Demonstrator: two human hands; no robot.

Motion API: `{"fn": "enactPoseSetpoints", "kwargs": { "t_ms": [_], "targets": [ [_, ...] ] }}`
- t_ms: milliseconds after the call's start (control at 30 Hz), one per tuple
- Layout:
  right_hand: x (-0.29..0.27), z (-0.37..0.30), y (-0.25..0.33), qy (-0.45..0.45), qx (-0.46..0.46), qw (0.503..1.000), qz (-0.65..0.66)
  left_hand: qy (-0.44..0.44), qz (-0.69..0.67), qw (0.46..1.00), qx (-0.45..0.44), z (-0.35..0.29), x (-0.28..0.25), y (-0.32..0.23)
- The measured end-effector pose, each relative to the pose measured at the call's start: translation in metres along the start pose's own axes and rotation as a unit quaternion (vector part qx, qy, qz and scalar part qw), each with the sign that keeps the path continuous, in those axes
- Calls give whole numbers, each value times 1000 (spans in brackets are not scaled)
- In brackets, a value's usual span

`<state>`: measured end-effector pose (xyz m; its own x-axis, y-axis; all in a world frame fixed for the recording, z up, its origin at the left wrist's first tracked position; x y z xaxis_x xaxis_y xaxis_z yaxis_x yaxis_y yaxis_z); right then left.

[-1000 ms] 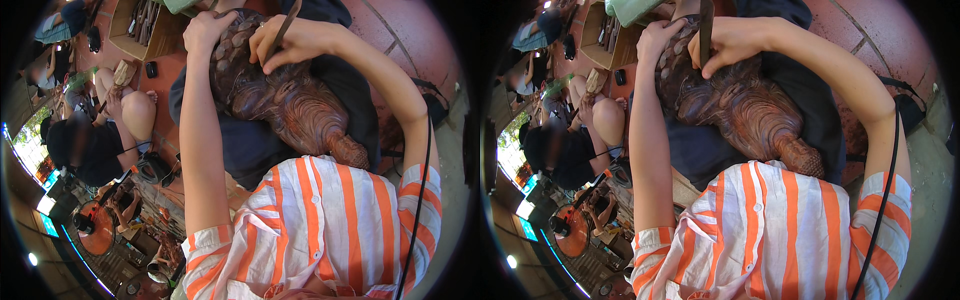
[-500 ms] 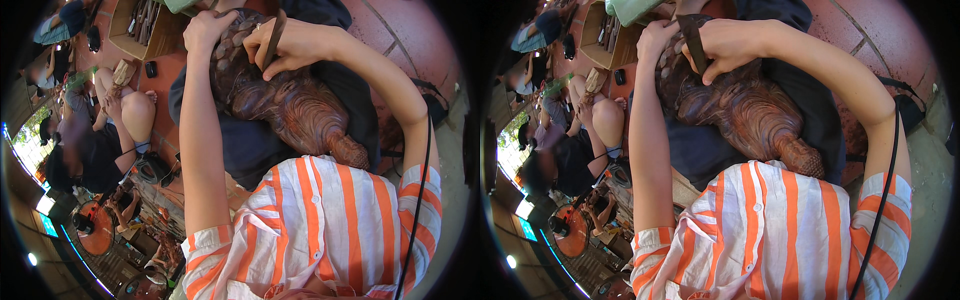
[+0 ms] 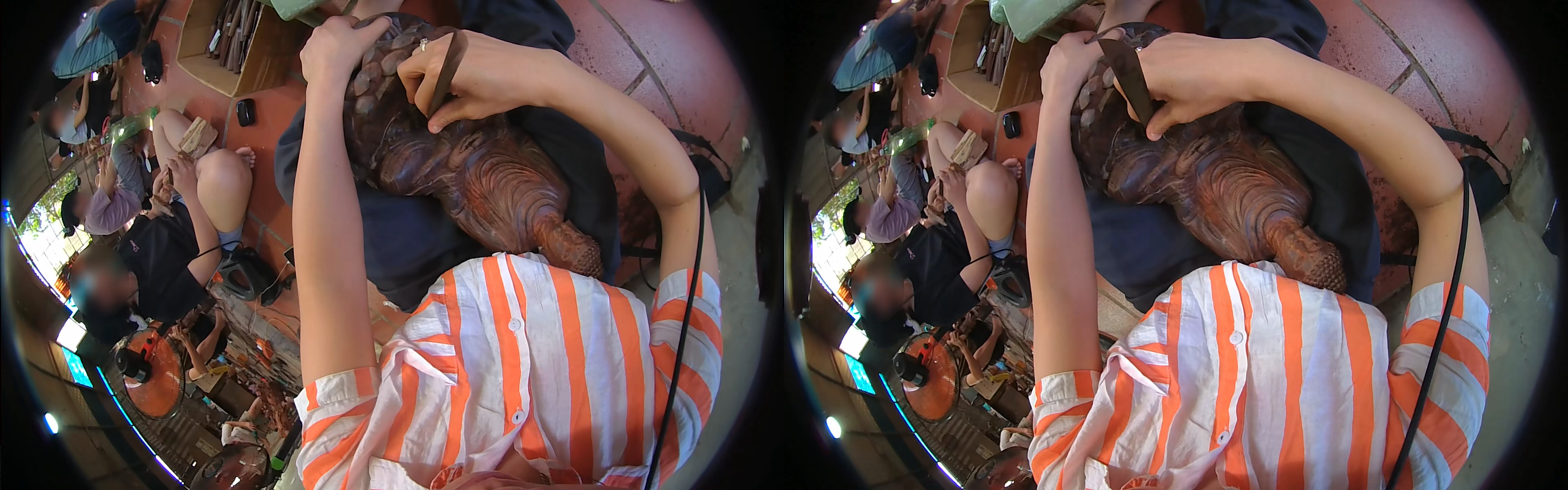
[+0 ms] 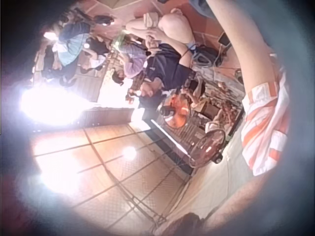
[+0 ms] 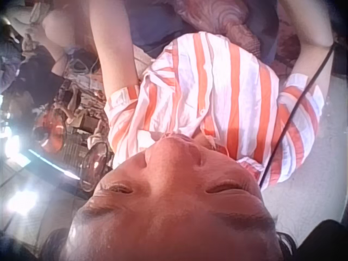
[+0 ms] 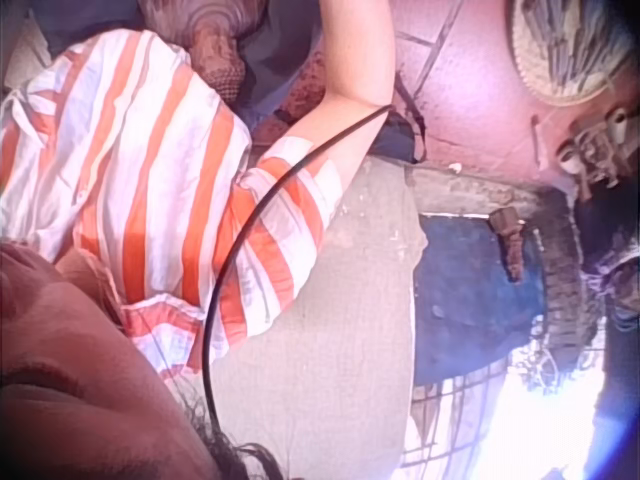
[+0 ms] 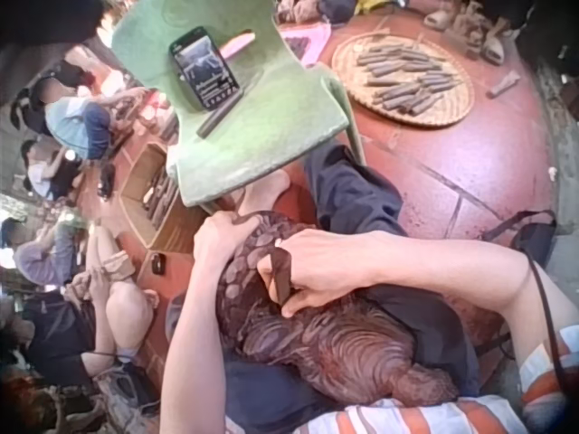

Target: The person carves a large, dark, textured wooden object resting on their lap using a knife. They hold the object with one hand and use the knife to scrape and shape the surface continuously.

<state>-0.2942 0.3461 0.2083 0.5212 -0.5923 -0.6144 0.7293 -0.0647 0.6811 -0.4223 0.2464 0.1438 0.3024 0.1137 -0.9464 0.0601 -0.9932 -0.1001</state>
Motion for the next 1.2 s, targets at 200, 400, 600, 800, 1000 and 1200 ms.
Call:
{"fn": "enactPoseSetpoints", "kwargs": {
  "t_ms": [200, 400, 600, 800, 1000, 1200],
  "targets": [
    [-1, 0, 1, -6, -5, 1000, -14, -25, -3, 1000, 6, -2, -2, -1],
    [-3, -4, -5, -34, 11, 999, 6, 15, 7, 1000, 1, 0, 4, 2],
    [-3, -1, -9, -35, 20, 999, 32, -3, -2, 1000, 3, 1, 2, 4],
    [-4, -1, -12, -18, 75, 995, 62, 0, -1, 1000, -1, 3, 3, 5],
    [-4, -1, -7, -10, 46, 999, 24, 1, -3, 1000, 1, 2, 2, 3],
    [2, -4, -20, 7, 93, 991, 98, 15, 3, 1000, -2, 2, 3, 3]
  ]
}}
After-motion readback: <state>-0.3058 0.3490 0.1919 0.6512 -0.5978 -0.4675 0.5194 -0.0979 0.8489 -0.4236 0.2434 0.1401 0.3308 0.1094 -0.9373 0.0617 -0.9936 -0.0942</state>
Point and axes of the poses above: each hand's wrist, its own z-axis towards the middle knuckle, its own x-axis out of the palm, y = z × x, the point moved 10 cm from there along z, towards the middle knuckle, and after that the axes turned 12 degrees about -x, right-handed, at the moved point
